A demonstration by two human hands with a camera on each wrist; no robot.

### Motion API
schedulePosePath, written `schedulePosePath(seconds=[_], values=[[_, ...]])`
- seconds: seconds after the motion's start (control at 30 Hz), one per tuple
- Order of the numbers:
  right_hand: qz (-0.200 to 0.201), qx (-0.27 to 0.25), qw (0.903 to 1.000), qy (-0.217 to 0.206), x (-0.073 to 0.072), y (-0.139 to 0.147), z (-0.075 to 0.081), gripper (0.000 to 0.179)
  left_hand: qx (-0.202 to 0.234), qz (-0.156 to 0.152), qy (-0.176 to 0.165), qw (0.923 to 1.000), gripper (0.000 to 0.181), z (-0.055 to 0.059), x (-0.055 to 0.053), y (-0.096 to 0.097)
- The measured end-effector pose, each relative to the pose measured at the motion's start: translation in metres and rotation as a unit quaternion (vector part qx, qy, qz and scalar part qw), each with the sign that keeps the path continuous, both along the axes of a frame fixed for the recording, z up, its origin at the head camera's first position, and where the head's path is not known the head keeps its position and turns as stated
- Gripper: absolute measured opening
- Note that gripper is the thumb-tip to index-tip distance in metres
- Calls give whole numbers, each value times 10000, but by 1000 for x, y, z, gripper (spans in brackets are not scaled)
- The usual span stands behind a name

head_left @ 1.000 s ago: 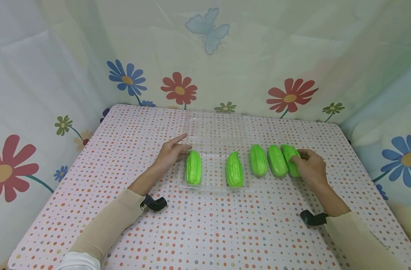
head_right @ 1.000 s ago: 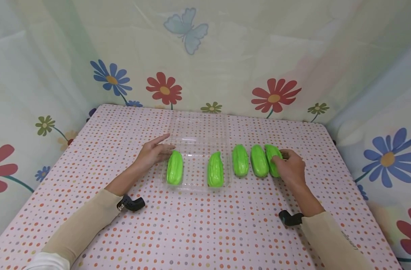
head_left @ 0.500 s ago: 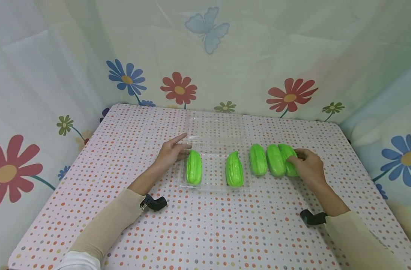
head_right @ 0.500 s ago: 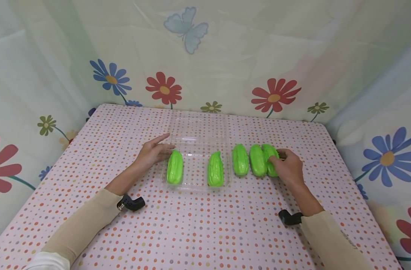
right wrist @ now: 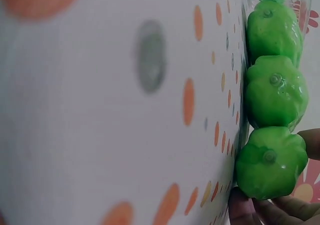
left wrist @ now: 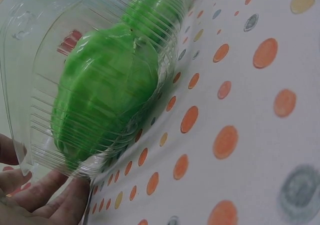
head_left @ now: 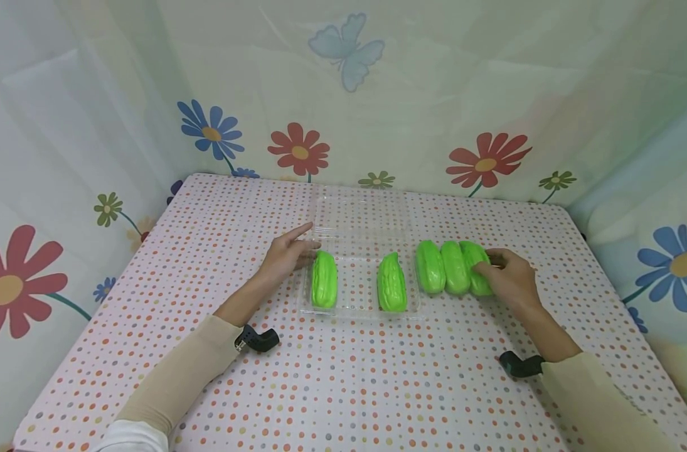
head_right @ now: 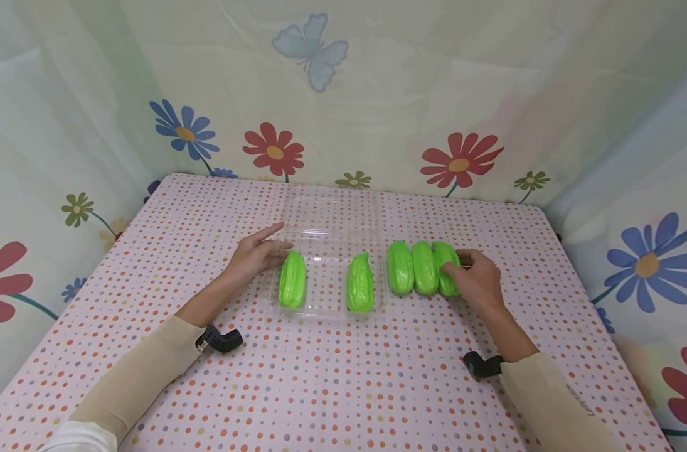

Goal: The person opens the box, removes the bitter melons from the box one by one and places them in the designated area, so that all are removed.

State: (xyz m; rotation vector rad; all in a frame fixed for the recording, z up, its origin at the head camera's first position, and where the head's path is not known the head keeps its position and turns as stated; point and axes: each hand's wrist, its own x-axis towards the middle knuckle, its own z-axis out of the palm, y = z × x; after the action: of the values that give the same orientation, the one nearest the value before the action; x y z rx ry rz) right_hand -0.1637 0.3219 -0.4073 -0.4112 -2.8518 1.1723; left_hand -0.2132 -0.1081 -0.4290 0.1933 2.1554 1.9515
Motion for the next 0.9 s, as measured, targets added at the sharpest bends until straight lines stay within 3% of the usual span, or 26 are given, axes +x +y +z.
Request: schedulePosePath(seconds=[0.63,0.9], values=[[-97,-21,9997,201,1,4,-2,62,71,24,-23,10000,53,1,1,1],[-210,-232,9987,405,1,2,7,60,69,52,-45,10000,53,1,1,1]])
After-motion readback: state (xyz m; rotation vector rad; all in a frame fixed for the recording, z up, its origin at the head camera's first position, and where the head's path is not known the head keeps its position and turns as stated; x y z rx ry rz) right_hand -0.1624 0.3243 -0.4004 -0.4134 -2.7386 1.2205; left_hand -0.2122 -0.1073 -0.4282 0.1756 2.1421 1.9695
